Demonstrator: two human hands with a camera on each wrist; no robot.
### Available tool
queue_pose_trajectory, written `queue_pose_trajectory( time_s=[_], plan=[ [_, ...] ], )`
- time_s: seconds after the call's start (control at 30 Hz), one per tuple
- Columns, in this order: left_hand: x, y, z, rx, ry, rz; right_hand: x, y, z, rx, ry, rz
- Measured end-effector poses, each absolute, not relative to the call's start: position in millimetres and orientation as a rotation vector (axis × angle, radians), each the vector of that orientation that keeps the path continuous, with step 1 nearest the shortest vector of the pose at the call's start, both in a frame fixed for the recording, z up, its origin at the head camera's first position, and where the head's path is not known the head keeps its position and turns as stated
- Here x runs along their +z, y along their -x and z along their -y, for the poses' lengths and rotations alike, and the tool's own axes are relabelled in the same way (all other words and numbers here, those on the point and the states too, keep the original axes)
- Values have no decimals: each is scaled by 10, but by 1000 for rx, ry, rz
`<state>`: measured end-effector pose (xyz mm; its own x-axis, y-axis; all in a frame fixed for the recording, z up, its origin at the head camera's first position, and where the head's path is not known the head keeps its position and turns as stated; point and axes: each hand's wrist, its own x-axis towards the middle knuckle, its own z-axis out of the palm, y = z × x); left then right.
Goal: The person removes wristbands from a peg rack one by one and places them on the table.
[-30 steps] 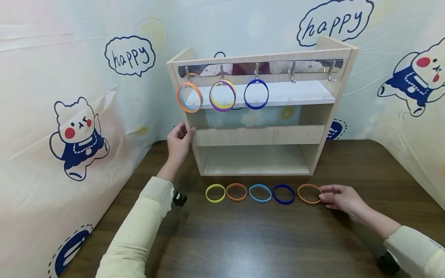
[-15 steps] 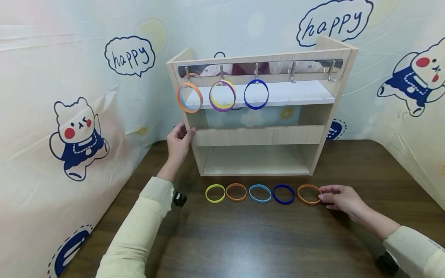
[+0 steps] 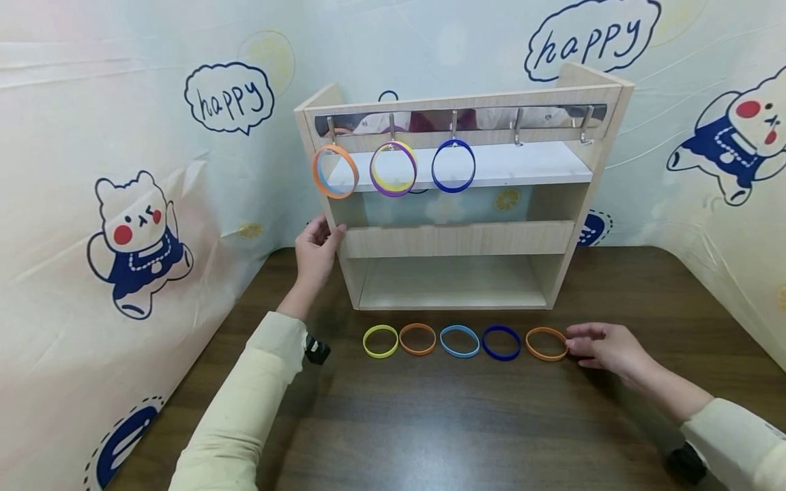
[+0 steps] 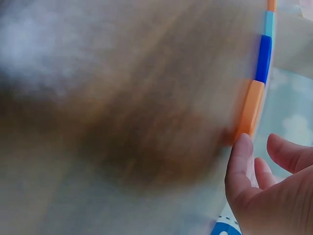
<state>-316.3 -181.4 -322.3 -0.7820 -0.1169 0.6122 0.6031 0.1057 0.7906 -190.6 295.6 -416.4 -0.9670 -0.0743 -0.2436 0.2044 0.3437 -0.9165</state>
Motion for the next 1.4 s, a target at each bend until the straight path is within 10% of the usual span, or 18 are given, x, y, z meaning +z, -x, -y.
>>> queue_pose_trajectory(
  time_s=[1.4],
  plan=[
    [-3213,3152,1807,-1762,459,1850,-3009,2352,-1918,-2368,265,-2140]
  ],
)
